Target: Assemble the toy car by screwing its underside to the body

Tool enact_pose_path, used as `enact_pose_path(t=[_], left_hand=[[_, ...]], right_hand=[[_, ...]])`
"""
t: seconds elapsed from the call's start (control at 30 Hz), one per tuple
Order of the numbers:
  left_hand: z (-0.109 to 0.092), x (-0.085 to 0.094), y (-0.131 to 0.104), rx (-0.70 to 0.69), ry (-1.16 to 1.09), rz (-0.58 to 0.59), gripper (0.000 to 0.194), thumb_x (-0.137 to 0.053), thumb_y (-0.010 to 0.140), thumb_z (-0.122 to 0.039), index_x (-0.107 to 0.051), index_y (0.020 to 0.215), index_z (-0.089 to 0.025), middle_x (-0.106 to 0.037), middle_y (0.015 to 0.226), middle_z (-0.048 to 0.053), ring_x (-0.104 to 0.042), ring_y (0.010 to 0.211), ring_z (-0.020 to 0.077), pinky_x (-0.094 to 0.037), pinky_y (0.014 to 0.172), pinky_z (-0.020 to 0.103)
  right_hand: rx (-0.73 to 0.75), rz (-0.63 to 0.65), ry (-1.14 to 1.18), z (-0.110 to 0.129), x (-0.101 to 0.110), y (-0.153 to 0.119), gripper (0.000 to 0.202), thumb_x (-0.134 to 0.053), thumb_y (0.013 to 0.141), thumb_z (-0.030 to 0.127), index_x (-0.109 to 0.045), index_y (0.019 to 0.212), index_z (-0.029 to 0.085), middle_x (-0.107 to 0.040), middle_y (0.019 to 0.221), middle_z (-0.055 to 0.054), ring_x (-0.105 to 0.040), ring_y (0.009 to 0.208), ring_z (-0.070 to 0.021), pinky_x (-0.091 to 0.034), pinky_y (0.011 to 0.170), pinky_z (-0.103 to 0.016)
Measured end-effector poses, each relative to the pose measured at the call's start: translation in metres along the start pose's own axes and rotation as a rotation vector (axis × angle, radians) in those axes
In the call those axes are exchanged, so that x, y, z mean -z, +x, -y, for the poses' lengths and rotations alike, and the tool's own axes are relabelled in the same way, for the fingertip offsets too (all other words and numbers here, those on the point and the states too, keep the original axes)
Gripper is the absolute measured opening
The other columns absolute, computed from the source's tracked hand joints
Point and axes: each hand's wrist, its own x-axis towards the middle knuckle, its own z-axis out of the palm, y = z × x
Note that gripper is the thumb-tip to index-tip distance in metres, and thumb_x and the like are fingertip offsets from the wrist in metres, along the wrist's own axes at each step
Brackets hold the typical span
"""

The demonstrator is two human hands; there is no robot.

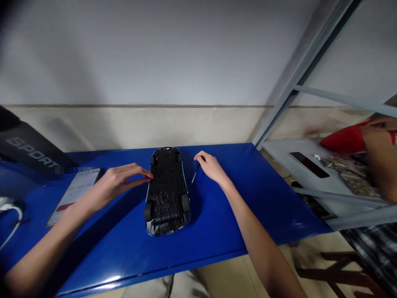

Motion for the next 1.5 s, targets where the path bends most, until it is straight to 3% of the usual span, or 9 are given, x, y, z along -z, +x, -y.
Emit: enact_pose_path(t=[0.5, 0.77, 1.1, 1.23, 1.37, 1.5], left_hand=[[0.0, 0.006, 0.0, -0.049, 0.107, 0.039, 0.016, -0.058, 0.098, -0.03, -0.065, 0.113, -0.027, -0.068, 0.109, 0.001, -0.065, 0.1, 0.0147, -0.05, 0.085, 0.029], [-0.001, 0.017, 0.002, -0.114, 0.196, 0.123, 0.02, -0.047, 0.103, -0.023, -0.065, 0.11, -0.027, -0.066, 0.115, 0.002, -0.059, 0.106, 0.0182, -0.048, 0.088, 0.033], [0.006, 0.015, 0.002, -0.111, 0.323, 0.183, 0.026, -0.042, 0.102, -0.022, -0.067, 0.108, -0.028, -0.062, 0.119, 0.003, -0.054, 0.106, 0.0218, -0.049, 0.087, 0.039], [0.007, 0.011, 0.003, -0.073, 0.204, 0.139, 0.026, -0.042, 0.102, -0.024, -0.068, 0.105, -0.026, -0.058, 0.119, 0.005, -0.054, 0.11, 0.023, -0.049, 0.094, 0.044], [0.012, 0.0, 0.003, 0.046, -0.083, -0.009, 0.024, -0.047, 0.101, -0.034, -0.063, 0.118, -0.029, -0.049, 0.132, 0.005, -0.048, 0.127, 0.0251, -0.043, 0.109, 0.052], [0.025, -0.016, 0.0, 0.138, -0.365, -0.023, 0.064, -0.07, 0.087, -0.04, -0.041, 0.144, -0.038, -0.025, 0.158, 0.005, -0.03, 0.147, 0.0295, -0.032, 0.119, 0.053]], right_hand=[[-0.005, -0.011, 0.005, -0.002, -0.001, 0.001, 0.03, -0.04, 0.096, 0.036, -0.066, 0.093, 0.024, -0.07, 0.093, -0.002, -0.06, 0.077, -0.0181, -0.041, 0.073, -0.031], [-0.002, -0.026, 0.022, 0.002, 0.002, 0.0, 0.03, -0.04, 0.096, 0.037, -0.067, 0.093, 0.023, -0.07, 0.096, -0.003, -0.06, 0.078, -0.0182, -0.04, 0.074, -0.031], [-0.01, -0.088, 0.111, 0.0, 0.001, 0.002, 0.027, -0.045, 0.093, 0.038, -0.068, 0.09, 0.024, -0.07, 0.094, -0.003, -0.06, 0.086, -0.0203, -0.04, 0.08, -0.032], [-0.033, -0.144, 0.208, -0.005, 0.0, 0.004, 0.024, -0.051, 0.09, 0.04, -0.068, 0.089, 0.024, -0.067, 0.089, -0.002, -0.057, 0.08, -0.0181, -0.04, 0.075, -0.03], [-0.076, -0.214, 0.36, -0.007, 0.001, 0.007, 0.026, -0.054, 0.088, 0.045, -0.067, 0.089, 0.022, -0.059, 0.076, -0.001, -0.05, 0.067, -0.0143, -0.038, 0.064, -0.027], [-0.073, -0.27, 0.509, 0.005, 0.008, 0.009, 0.033, -0.054, 0.088, 0.05, -0.066, 0.088, 0.019, -0.042, 0.064, 0.003, -0.037, 0.056, -0.0109, -0.031, 0.054, -0.026]])
